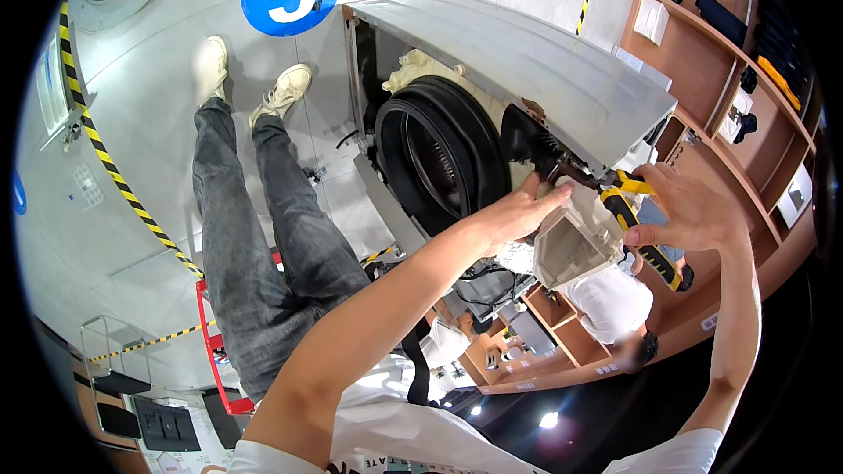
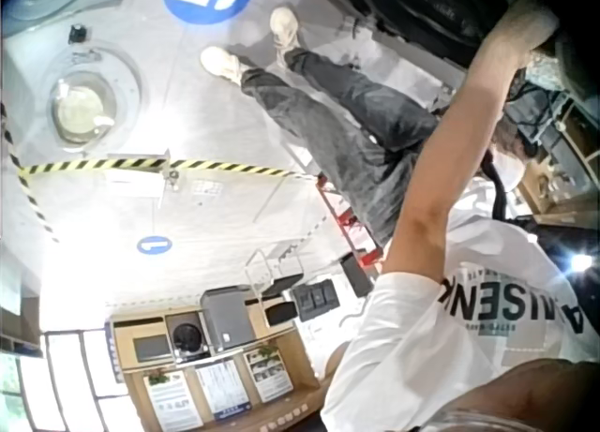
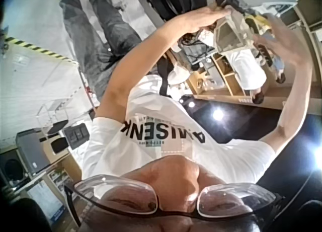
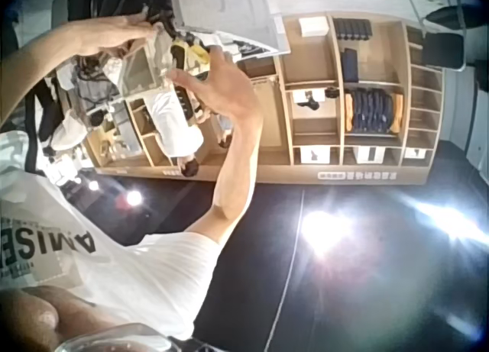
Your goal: The person uses pliers and wire cutters to detach internal components and cut a zip tie inside a washing machine.
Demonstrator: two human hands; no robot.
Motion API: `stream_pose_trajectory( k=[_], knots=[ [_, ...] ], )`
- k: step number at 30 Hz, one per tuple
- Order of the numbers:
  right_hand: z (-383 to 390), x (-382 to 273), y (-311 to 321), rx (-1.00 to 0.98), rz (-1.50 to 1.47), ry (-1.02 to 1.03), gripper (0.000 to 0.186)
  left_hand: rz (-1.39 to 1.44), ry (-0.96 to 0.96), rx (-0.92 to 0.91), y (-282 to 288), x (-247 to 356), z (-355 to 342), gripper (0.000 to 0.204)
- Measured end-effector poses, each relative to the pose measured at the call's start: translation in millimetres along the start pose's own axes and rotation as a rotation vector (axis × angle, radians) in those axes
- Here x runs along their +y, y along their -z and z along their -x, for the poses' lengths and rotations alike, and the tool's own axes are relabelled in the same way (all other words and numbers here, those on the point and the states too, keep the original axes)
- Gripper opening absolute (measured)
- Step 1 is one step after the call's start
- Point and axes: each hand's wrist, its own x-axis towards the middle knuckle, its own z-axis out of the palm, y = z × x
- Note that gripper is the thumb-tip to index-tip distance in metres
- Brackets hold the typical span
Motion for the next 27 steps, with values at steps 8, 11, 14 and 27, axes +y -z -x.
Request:
stream_pose_trajectory(
  k=[8,11,14,27],
  knots=[
    [6.3,-11.8,-11.5,0.108,0.133,0.000,0.104,-0.016,-0.087,0.058,-10.1,-5.8,1.0,0.079],
    [6.0,-19.4,-13.6,0.120,0.122,-0.053,0.101,-0.029,-0.068,0.104,-12.3,-6.4,0.4,0.073],
    [0.1,-24.5,-12.7,0.108,0.109,-0.068,0.099,-0.038,-0.049,0.136,-12.4,-6.6,-0.7,0.067],
    [5.7,-32.5,-13.8,0.081,0.118,-0.086,0.094,0.019,-0.175,0.201,-19.6,-19.7,-12.8,0.054]
  ],
)
